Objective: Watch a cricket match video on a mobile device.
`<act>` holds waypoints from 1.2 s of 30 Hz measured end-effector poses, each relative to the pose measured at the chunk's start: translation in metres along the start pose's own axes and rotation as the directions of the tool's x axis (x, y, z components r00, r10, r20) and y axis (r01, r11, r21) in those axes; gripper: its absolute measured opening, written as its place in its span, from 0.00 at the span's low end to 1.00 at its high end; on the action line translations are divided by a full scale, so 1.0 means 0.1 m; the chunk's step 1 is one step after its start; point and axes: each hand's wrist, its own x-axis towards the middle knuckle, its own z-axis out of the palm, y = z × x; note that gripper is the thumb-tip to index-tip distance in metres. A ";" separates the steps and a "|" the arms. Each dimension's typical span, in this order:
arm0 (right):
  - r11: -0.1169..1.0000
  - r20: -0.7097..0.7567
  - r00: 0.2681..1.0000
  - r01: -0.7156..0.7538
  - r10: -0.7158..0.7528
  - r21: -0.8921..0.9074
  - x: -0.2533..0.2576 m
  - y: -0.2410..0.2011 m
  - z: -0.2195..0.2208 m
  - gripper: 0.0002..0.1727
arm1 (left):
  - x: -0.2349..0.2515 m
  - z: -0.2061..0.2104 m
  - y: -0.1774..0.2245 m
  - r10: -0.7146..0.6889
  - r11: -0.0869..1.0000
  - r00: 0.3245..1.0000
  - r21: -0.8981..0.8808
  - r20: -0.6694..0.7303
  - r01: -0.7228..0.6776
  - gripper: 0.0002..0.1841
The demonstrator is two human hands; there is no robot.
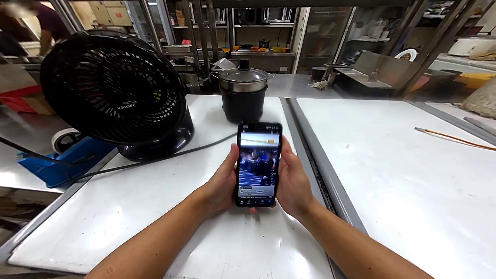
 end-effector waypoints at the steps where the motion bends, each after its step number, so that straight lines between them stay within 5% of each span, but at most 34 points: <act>1: 1.000 -0.002 1.000 -0.008 0.008 -0.003 0.00 0.00 0.00 0.34 | 0.00 -0.01 0.00 0.001 1.000 1.000 -0.001 0.003 -0.001 0.48; 36: 0.998 -0.040 0.998 -0.059 0.058 -0.026 -0.01 -0.03 0.02 0.30 | 0.00 0.03 0.01 -0.014 1.000 1.000 0.023 -0.004 0.014 0.48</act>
